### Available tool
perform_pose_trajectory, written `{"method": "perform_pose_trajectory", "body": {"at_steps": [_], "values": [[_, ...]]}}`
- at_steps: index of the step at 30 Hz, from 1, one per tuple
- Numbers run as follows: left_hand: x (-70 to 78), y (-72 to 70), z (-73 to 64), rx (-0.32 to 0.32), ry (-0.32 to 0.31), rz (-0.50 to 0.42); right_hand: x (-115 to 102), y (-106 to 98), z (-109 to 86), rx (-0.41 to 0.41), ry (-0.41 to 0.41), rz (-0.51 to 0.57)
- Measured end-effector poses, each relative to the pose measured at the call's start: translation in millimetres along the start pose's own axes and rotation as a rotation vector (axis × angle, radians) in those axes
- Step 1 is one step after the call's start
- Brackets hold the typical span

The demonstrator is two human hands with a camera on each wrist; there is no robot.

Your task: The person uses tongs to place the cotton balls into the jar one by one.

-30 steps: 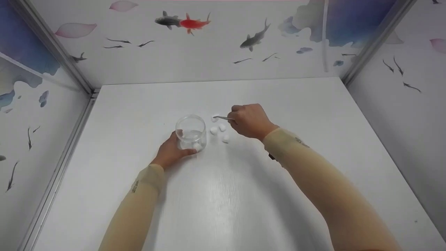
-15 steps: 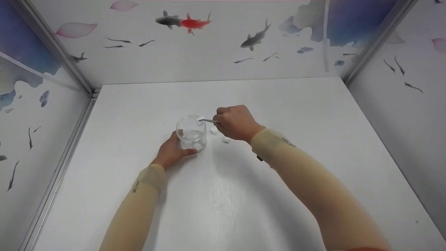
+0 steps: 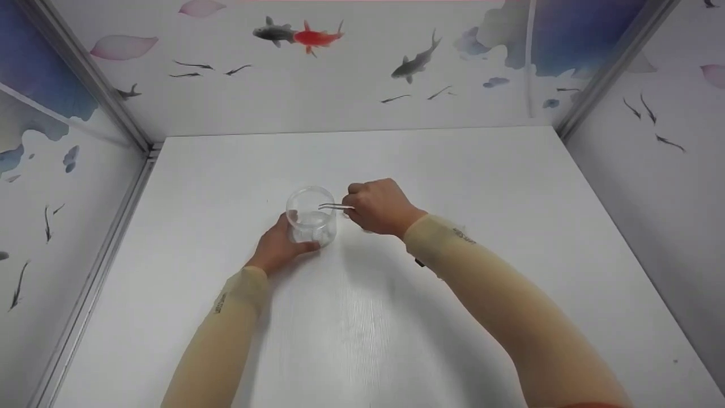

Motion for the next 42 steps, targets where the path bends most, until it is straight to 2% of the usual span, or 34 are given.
{"method": "perform_pose_trajectory", "body": {"at_steps": [12, 20, 31, 42], "values": [[-1.4, 1.8, 0.7, -0.009, -0.047, 0.036, 13.8, -6.6, -13.8, 0.022, 0.03, 0.038], [-2.1, -0.2, 1.1, -0.01, -0.017, 0.036, 35.8, -12.0, -40.9, 0.039, 0.083, 0.018], [-2.2, -0.1, 0.7, -0.012, -0.026, 0.029, 58.3, 5.0, -86.8, -0.068, 0.145, 0.012], [0.7, 0.4, 0.7, -0.009, -0.027, 0.014, 56.9, 17.4, -97.6, -0.153, 0.176, 0.005]]}}
Point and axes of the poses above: each hand's wrist, its own z-axis towards the middle knuckle, its own y-axis out of the palm, x = y × z, the point moved 4 cm from there along z, towards the middle knuckle, and after that the axes turned 12 degrees about x, right-handed, at the moved point
